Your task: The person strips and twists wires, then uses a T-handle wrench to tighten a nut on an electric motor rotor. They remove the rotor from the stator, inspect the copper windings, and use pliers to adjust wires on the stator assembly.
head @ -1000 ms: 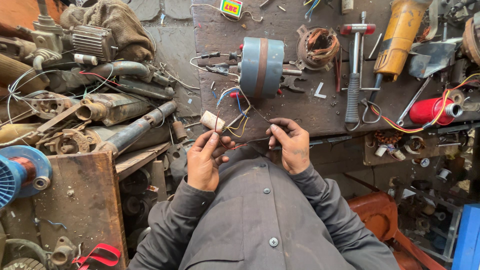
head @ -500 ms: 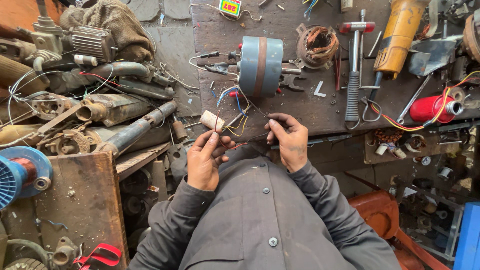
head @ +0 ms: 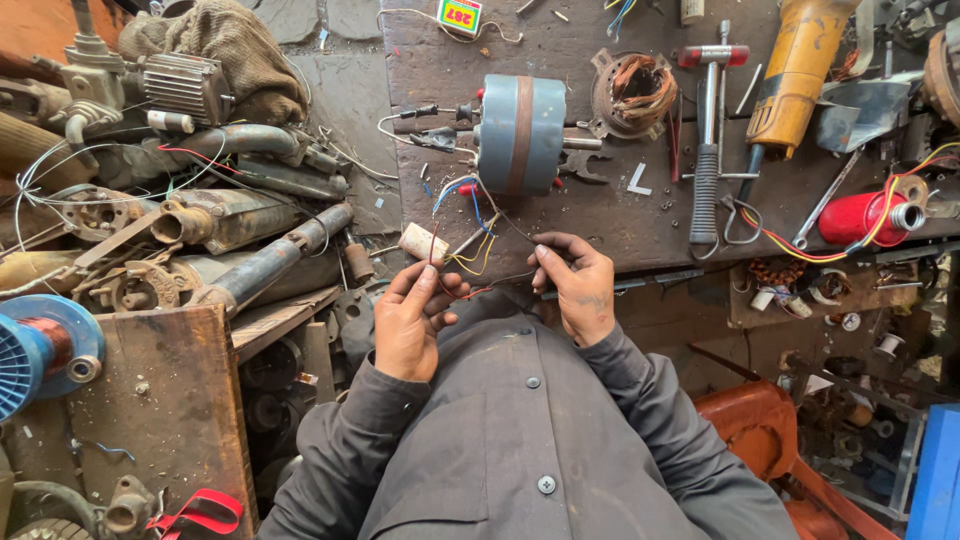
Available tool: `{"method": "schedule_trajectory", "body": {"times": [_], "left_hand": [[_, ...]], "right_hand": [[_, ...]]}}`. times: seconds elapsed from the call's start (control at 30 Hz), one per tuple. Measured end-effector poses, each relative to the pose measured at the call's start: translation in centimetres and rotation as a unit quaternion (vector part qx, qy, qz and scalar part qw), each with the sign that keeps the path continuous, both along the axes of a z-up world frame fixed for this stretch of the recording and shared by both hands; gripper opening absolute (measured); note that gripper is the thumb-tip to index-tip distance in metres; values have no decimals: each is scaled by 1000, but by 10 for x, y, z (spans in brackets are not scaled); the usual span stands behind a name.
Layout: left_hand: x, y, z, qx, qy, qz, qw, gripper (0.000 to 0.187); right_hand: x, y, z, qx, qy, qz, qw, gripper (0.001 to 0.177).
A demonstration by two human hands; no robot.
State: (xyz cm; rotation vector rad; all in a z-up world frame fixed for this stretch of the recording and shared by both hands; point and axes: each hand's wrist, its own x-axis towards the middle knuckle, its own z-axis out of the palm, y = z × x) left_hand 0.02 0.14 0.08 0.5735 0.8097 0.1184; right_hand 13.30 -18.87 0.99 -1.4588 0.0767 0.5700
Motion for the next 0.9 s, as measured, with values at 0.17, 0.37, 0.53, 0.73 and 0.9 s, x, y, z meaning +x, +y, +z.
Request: {"method": "schedule_trajectory", "body": {"times": [0.17,0.37,0.53,0.73,0.9], "left_hand": [[-1,0,-2,1,-2,3,1000,24],[-1,0,-2,3,-7,3,1000,25],[-1,0,-1,1,-8,4,1000,24],[0,1,-1,1,-3,4,1000,23],[-1,1,-1,4,-7,2,1000,24]], "right_hand": [[0,0,-1,0,4,2,1000,21],[-1,1,0,-3,7,3,1000,21],[-1,1,0,-6,8,2,1000,21],[-1,2,3,-7,8,3,1000,22],[-1,2,5,-9,2,8,1000,22]]}}
